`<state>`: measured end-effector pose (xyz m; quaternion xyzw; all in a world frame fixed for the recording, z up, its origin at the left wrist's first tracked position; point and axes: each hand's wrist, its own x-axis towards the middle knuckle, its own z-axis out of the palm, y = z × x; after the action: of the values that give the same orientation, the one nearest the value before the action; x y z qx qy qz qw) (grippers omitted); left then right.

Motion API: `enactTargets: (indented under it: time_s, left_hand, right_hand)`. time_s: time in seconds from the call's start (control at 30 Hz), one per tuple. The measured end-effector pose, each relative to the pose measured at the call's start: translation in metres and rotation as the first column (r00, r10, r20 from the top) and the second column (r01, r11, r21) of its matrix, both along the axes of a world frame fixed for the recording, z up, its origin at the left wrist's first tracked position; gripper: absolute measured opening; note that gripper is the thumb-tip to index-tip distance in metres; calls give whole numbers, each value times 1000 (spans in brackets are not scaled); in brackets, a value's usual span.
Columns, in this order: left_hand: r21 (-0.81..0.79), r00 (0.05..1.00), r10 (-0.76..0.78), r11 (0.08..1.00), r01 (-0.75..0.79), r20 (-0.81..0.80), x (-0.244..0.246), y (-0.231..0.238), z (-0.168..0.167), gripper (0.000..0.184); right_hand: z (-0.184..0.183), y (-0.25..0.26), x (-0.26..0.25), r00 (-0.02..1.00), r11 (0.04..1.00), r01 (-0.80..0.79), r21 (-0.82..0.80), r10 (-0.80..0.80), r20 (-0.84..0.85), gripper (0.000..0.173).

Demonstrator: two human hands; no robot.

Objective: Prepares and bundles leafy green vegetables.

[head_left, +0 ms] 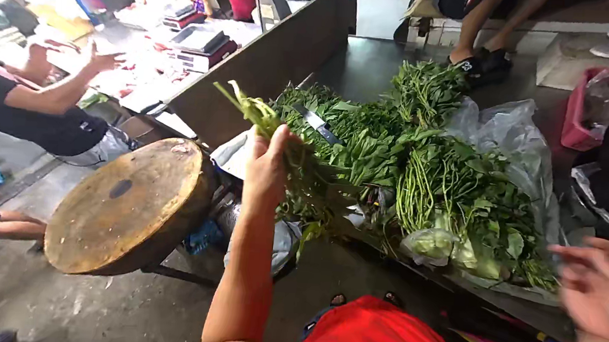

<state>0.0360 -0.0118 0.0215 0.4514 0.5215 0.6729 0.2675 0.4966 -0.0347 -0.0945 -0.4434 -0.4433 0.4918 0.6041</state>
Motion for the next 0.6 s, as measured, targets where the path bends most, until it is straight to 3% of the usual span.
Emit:
enactTargets:
  time_s: [0.07,0.13,0.17,0.23,0.27,0.3,0.4,0.47,0.6]
  left_hand:
    - [-64,999,-32,997,33,18,5,7,-2,19]
    - [-126,996,-77,989,83,52,10,14,-6,22]
    - [-153,993,-98,982,108,71,12,17,-7,24]
    - [-182,986,-123,973,141,109,16,19,-8,27]
    - [-186,984,-132,971,153,121,15,19,-8,27]
    - [-189,982,-139,969,161,125,13,18,-9,27]
    - [-222,975,-166,955,197,149,-2,11,-8,25]
    - [-256,955,-194,934,250,223,-12,6,-9,23]
    - [-276,906,-192,910,308,377,-20,2,-14,21]
  right_hand:
    - [6,7,-87,978,978,-208,13,208,-8,31]
    - [11,8,-167,941,950,-297,100,273,199,22]
    - [9,8,-200,884,929,-325,175,233,407,33]
    - [1,6,-251,644,906,-363,217,76,761,83]
    - [-5,8,-267,548,899,-373,229,14,836,88]
    - [-9,12,-275,507,895,-377,239,-17,862,77]
    - [-6,31,-262,543,857,-403,321,-58,838,31]
    - [3,38,-249,544,835,-418,359,-86,835,24]
    - [-4,37,-255,499,825,-430,366,-121,858,25]
